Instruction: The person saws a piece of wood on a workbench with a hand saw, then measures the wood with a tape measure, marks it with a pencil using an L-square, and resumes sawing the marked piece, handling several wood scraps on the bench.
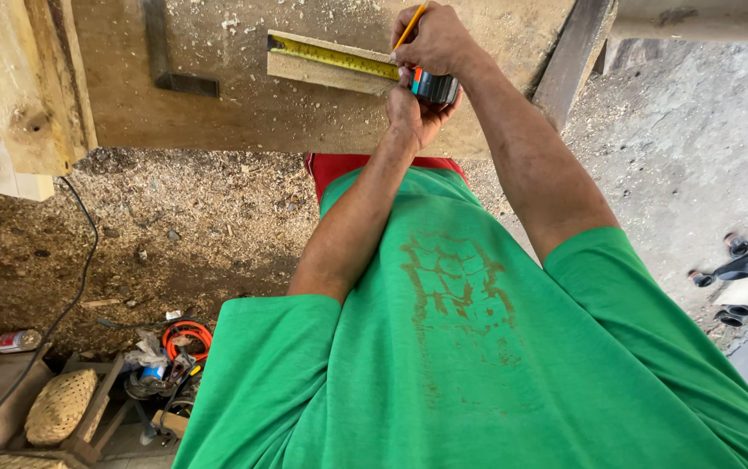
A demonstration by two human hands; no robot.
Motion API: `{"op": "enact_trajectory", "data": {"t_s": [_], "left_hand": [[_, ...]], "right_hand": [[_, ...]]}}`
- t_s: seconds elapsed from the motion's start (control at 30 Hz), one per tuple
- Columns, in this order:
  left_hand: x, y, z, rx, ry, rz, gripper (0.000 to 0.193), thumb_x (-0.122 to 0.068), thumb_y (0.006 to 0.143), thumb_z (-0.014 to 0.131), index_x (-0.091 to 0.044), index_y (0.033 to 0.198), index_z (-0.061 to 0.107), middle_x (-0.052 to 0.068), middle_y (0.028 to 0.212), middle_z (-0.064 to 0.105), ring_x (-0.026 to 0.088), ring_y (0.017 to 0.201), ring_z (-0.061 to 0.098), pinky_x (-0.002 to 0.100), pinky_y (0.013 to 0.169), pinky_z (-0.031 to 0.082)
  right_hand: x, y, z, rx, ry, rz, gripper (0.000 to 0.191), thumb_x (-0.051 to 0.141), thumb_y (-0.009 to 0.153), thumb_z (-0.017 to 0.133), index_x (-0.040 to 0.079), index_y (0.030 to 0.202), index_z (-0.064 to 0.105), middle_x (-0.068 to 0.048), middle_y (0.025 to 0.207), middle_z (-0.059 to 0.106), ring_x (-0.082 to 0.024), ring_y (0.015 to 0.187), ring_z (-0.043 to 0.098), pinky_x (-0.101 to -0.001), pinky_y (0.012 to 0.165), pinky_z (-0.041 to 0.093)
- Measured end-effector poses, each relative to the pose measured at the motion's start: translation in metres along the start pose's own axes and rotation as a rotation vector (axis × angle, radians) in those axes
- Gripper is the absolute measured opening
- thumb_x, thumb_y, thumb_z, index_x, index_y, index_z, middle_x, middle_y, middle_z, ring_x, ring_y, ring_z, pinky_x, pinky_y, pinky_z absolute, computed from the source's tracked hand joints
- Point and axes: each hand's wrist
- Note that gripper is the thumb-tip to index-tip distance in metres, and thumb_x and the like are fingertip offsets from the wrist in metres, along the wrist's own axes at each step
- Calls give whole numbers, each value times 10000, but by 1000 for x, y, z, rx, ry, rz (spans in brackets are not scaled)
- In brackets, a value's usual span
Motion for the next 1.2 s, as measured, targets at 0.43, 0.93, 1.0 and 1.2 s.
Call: {"op": "enact_trajectory", "data": {"t_s": [0.43,0.93,1.0,1.2], "left_hand": [[4,4,0,-13,-9,-6,617,-573,1055,335,-68,1385,462,179,1234,606,340,1065,642,543,903,577],[5,5,-1,4,32,24,609,-563,1056,313,-72,1389,455,175,1221,610,320,1055,648,526,891,582],[6,4,-1,-16,27,0,630,-571,1061,314,-44,1376,455,199,1194,614,342,1042,647,536,884,584],[-2,-9,-20,-97,315,127,578,-594,1013,396,-98,1258,566,141,1093,650,304,960,659,523,786,587]], "right_hand": [[-4,-3,-2,-19,-15,-68,125,109,833,785,62,944,751,-43,808,758,-110,708,731,-289,666,598],[-2,-3,1,-48,-67,-31,92,107,878,793,79,959,757,-59,827,762,-118,718,738,-298,686,612],[-6,-5,0,-100,-6,-50,116,113,878,805,62,962,743,-51,841,764,-96,737,747,-270,685,616],[-18,-19,-2,-261,308,-80,118,113,932,785,20,965,721,-53,825,769,-89,730,745,-239,657,618]]}}
Point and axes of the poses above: each hand's wrist, its own y-axis towards the middle knuckle, its own z-axis out of the palm, x = y × z
